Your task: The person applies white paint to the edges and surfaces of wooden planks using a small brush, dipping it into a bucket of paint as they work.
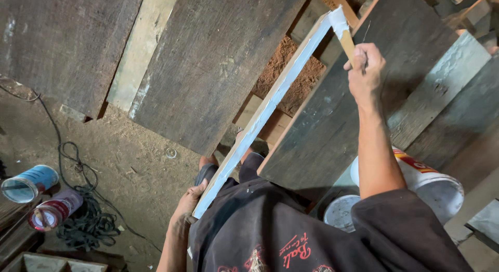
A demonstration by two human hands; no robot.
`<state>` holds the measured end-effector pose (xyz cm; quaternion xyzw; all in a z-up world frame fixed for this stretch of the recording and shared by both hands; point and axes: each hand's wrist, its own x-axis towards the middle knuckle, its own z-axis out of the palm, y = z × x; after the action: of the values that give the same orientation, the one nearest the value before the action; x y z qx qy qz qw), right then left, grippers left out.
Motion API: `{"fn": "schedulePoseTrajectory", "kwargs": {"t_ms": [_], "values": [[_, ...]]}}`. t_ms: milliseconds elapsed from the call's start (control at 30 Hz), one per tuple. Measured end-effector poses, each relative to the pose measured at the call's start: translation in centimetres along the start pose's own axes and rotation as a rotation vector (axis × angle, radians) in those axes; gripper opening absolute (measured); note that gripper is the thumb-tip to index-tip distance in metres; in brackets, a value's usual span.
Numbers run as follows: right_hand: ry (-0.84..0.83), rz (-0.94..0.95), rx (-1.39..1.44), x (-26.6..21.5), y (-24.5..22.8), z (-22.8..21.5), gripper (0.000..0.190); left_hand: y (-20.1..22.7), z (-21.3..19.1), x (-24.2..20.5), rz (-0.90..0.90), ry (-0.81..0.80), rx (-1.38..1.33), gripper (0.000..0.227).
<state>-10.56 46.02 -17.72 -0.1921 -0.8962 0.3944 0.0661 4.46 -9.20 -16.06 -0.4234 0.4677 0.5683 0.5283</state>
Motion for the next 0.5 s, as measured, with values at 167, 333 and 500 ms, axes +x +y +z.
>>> {"fn": "schedulePoseTrajectory", "kwargs": {"t_ms": [167,333,500], "values": [[0.063,-0.031,0.001,1.8,3.5,0.7,0.02,-2.4,-1.9,2.5,-0.015,0.006,-0.087,0.053],[0.161,-0.04,-0.002,1.8,3.3,0.5,0.022,-1.5,-0.9,1.4,0.024,0.034,-0.031,0.054],[0.174,0.04,0.09,3.6,3.9,1.0,0.029,-1.2,-0.5,1.3,-0.035,0.154,-0.043,0.051]]}}
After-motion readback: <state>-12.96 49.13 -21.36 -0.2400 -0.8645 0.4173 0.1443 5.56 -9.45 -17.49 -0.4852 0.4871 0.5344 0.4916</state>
